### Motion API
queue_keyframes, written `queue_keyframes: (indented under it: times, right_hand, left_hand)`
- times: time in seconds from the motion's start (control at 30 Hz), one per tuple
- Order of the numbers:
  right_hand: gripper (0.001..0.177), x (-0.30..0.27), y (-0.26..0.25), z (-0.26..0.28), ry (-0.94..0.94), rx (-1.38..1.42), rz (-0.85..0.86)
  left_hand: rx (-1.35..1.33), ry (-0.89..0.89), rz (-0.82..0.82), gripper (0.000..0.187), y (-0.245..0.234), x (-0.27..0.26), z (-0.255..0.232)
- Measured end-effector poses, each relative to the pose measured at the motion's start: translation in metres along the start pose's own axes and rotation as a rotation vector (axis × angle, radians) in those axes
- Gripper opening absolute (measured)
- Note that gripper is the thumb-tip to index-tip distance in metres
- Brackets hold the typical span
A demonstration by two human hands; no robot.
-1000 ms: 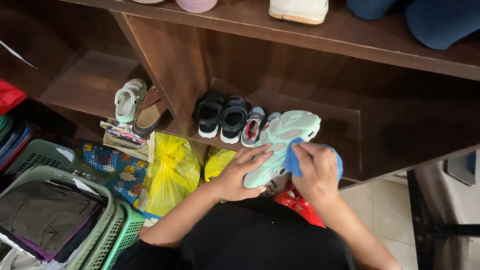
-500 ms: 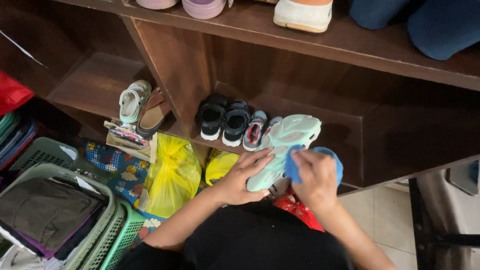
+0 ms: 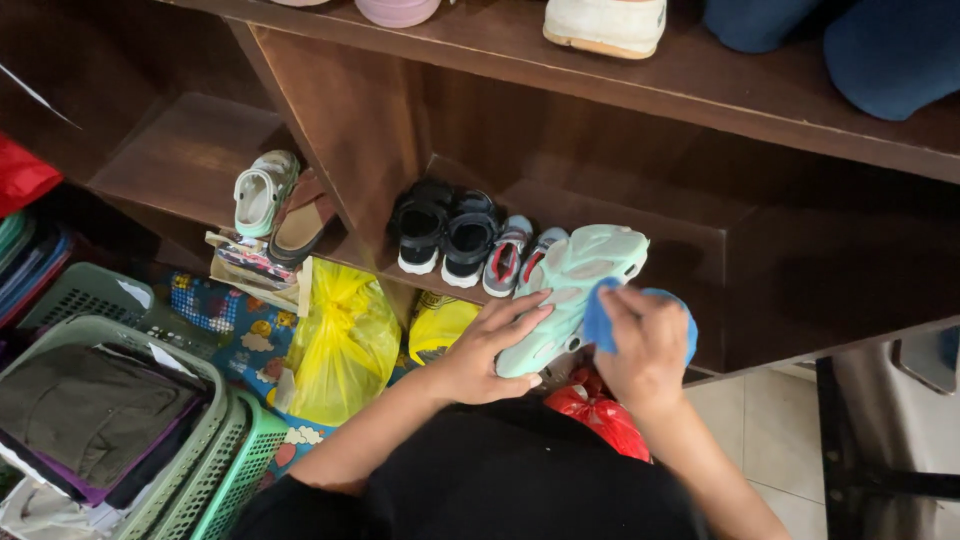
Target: The person wipes a single light green and white clog-style shoe with a blue cloth. They rotate the shoe to clean the sole, sides, and interior, then continue wiping the exterior surfaces.
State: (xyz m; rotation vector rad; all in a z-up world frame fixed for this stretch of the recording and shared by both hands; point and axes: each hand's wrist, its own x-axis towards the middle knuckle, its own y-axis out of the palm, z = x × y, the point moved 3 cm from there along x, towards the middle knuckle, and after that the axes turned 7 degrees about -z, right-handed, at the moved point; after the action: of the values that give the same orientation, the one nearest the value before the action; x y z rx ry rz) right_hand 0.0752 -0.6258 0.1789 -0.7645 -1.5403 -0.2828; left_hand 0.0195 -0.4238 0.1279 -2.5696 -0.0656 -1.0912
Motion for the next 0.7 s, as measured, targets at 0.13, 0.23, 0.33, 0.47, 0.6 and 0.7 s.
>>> queue_keyframes:
  times: [0.13, 0.23, 0.33, 0.47, 0.6, 0.7]
  right_hand:
    - [0.024, -0.008, -0.003, -0.002, 0.034, -0.005, -0.014]
    - [0.022, -0.020, -0.004, 0.002, 0.014, 0.049, 0.047]
    - [0.025, -0.035, 0.000, -0.007, -0.040, 0.033, 0.065]
    - [0.052, -0.040, -0.009, -0.037, 0.293, 0.137, 0.148]
    - [0.040, -0.021, -0.019, -0.041, 0.477, 0.219, 0.116]
    - [0.035, -0.026, -0.014, -0.025, 0.272, 0.025, 0.134]
  left_hand:
    - [-0.026, -0.005, 0.000, 0.085, 0.003, 0.005, -0.001]
    - [-0.022, -0.031, 0.041, 0.084, 0.006, 0.006, 0.001]
    - [0.002, -0.014, 0.048, 0.087, 0.009, 0.007, 0.005]
    - [-0.070, -0.023, 0.059, 0.086, 0.011, 0.008, 0.001]
    - [-0.174, -0.074, 0.074, 0.089, 0.010, 0.010, -0.001]
    - [-0.183, -0.078, 0.067, 0.089, 0.013, 0.008, 0.002]
